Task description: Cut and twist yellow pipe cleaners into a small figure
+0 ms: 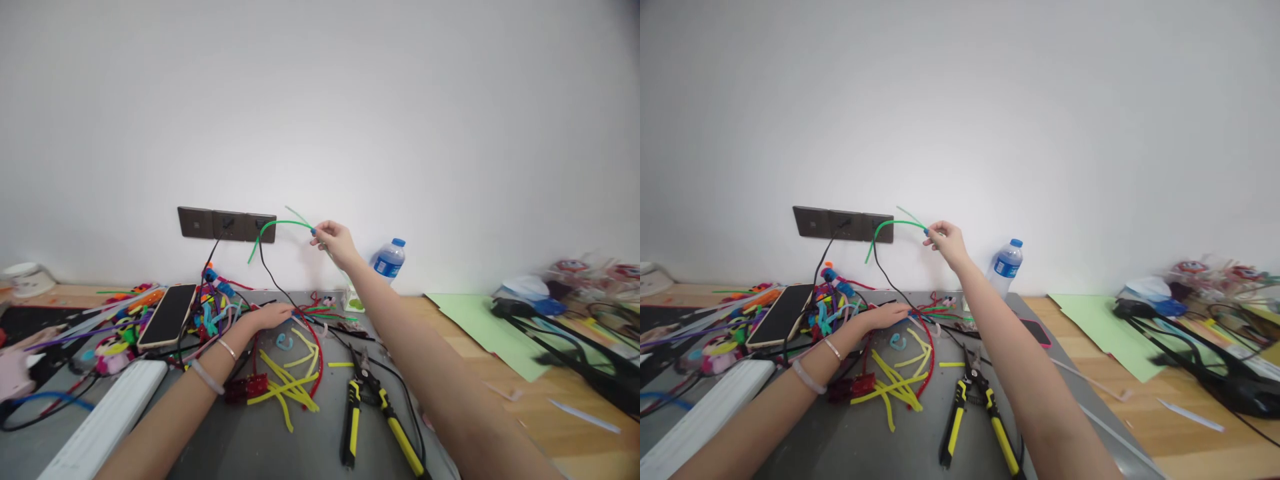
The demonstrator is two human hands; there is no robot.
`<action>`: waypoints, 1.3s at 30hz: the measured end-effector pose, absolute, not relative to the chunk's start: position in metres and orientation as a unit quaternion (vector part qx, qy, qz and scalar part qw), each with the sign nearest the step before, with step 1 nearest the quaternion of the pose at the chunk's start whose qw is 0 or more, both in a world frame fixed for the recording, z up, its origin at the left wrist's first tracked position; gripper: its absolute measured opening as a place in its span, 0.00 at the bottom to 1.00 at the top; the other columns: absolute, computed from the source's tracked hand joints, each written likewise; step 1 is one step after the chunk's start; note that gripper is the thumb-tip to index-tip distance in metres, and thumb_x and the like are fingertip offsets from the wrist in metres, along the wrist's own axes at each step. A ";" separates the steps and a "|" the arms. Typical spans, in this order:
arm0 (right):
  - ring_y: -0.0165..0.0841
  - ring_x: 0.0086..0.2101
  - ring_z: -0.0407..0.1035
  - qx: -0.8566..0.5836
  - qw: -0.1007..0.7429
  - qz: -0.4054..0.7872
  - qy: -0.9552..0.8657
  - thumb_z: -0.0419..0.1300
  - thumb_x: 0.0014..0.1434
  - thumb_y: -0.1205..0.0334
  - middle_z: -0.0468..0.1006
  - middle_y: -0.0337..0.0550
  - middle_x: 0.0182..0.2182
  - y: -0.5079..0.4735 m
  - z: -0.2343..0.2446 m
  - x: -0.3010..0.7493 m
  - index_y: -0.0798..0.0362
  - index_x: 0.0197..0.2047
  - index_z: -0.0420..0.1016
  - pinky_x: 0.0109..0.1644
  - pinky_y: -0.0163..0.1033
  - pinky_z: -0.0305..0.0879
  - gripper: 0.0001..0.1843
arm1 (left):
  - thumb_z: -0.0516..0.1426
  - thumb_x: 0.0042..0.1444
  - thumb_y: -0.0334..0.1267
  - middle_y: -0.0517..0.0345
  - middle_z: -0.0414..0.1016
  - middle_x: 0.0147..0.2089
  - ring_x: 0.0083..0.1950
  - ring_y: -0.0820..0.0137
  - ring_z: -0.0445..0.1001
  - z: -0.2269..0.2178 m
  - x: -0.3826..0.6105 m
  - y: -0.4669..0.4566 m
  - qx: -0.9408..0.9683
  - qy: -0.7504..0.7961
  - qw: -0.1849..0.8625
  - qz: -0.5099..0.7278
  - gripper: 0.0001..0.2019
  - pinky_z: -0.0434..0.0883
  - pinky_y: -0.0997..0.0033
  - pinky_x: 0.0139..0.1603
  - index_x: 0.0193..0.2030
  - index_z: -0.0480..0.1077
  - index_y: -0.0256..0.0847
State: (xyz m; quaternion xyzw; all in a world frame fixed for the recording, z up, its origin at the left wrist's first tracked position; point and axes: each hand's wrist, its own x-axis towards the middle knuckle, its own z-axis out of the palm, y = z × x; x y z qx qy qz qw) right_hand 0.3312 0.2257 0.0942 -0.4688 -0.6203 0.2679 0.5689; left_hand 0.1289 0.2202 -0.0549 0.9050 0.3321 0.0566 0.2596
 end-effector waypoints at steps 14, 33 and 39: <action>0.27 0.25 0.69 -0.571 0.193 0.264 -0.753 0.57 0.47 0.77 0.78 0.38 0.24 0.198 -0.009 0.315 0.58 0.29 0.77 0.31 0.30 0.63 0.09 | 0.49 0.60 0.35 0.49 0.76 0.48 0.49 0.62 0.73 -0.026 0.114 0.181 0.927 0.322 0.136 0.139 0.15 0.67 0.66 0.52 0.50 0.72 0.40; 0.44 0.41 0.72 -0.525 0.064 0.212 -0.822 0.70 0.37 0.68 0.79 0.48 0.42 0.198 -0.021 0.285 0.55 0.45 0.76 0.41 0.40 0.65 0.27 | 0.54 0.54 0.37 0.55 0.79 0.38 0.40 0.63 0.76 0.003 0.075 0.185 0.861 0.493 0.108 0.071 0.05 0.65 0.73 0.34 0.35 0.71 0.42; 0.39 0.32 0.72 -0.537 0.042 0.206 -0.817 0.62 0.45 0.71 0.80 0.45 0.32 0.196 -0.020 0.284 0.56 0.37 0.77 0.35 0.37 0.62 0.12 | 0.61 0.48 0.50 0.51 0.78 0.38 0.41 0.58 0.77 -0.004 0.081 0.163 0.837 0.538 0.075 0.064 0.20 0.68 0.69 0.36 0.45 0.67 0.42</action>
